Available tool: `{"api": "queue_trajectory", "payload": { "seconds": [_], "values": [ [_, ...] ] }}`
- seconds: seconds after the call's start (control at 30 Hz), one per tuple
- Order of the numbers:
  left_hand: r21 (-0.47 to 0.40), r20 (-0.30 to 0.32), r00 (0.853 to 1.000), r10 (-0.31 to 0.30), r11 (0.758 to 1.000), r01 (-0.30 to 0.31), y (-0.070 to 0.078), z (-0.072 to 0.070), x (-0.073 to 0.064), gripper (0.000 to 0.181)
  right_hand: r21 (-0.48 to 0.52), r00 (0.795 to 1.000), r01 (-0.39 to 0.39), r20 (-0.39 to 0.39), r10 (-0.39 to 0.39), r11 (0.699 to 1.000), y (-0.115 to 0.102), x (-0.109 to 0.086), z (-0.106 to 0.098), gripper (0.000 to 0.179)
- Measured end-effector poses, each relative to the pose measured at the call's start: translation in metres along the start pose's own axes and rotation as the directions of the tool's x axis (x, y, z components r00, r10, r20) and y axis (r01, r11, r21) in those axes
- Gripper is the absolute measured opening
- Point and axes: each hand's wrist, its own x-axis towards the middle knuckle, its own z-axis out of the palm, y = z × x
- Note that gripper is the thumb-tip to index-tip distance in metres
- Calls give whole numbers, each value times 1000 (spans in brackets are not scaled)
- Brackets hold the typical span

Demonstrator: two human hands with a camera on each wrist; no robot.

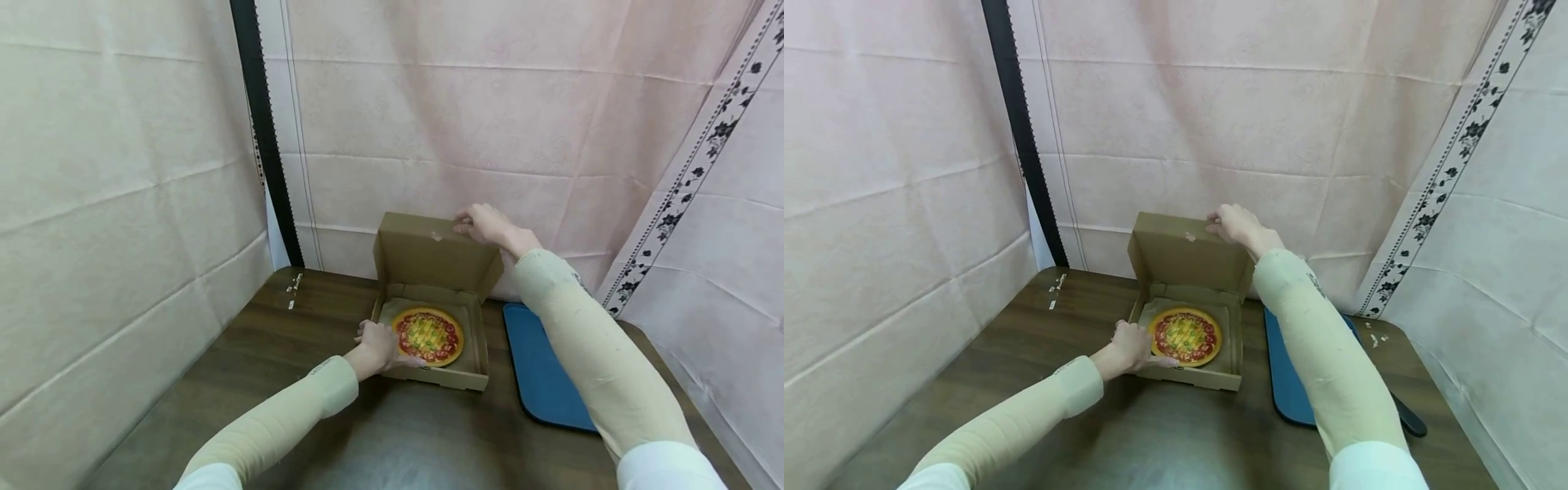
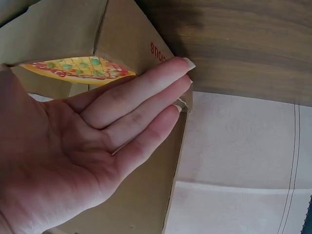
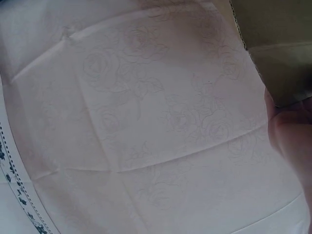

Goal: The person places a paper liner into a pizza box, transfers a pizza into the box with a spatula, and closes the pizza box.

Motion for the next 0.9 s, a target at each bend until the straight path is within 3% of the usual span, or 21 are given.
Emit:
{"api": "queue_trajectory", "payload": {
  "seconds": [0.13,0.23,0.3,0.33,0.37,0.4,0.43,0.47,0.53,0.6,0.67,0.73,0.77,0.8,0.9],
  "values": [
    [-39,-6,1000,-14,999,14,2,-1,-1,104,17,1000,29,-6,-29,999,4,-1,0,40],
    [-149,11,1000,-22,989,23,-2,-5,0,89,24,998,53,-15,-53,998,7,-3,1,37],
    [-289,11,997,-75,954,75,-11,-8,4,88,28,998,63,-16,-62,998,10,-4,1,37],
    [-368,13,994,-113,923,110,-18,-10,7,89,31,998,64,-15,-63,997,11,-4,2,38],
    [-451,10,987,-161,880,148,-27,-12,11,92,29,998,68,-14,-68,997,11,-5,2,38],
    [-542,13,979,-205,821,179,-37,-15,15,95,31,998,68,-12,-68,997,11,-5,2,39],
    [-637,-1,966,-260,745,200,-48,-17,19,98,31,998,65,-10,-65,997,11,-4,3,41],
    [-750,-25,948,-318,633,193,-58,-20,25,105,24,998,70,-13,-69,997,11,-4,3,40],
    [-895,-60,934,-351,433,105,-77,-27,35,106,19,998,67,-17,-66,998,11,-4,4,39],
    [-975,-93,944,-317,220,-23,-91,-36,44,99,11,998,58,-30,-58,998,11,-3,5,37],
    [-991,-130,960,-247,67,-117,-99,-46,53,90,8,998,42,-53,-41,999,11,-4,6,34],
    [-990,-131,971,-201,-23,-138,-101,-56,59,85,14,998,13,-69,-12,1000,12,-6,7,34],
    [-990,-125,975,-185,-48,-136,-100,-60,60,84,23,997,-3,-79,5,1000,12,-6,7,34],
    [-989,-124,975,-182,-53,-136,-98,-64,61,82,36,995,-14,-96,18,999,14,-8,8,33],
    [-993,-105,977,-186,-34,-113,-92,-72,62,81,146,987,-51,-146,73,988,21,-15,10,41]
  ]
}}
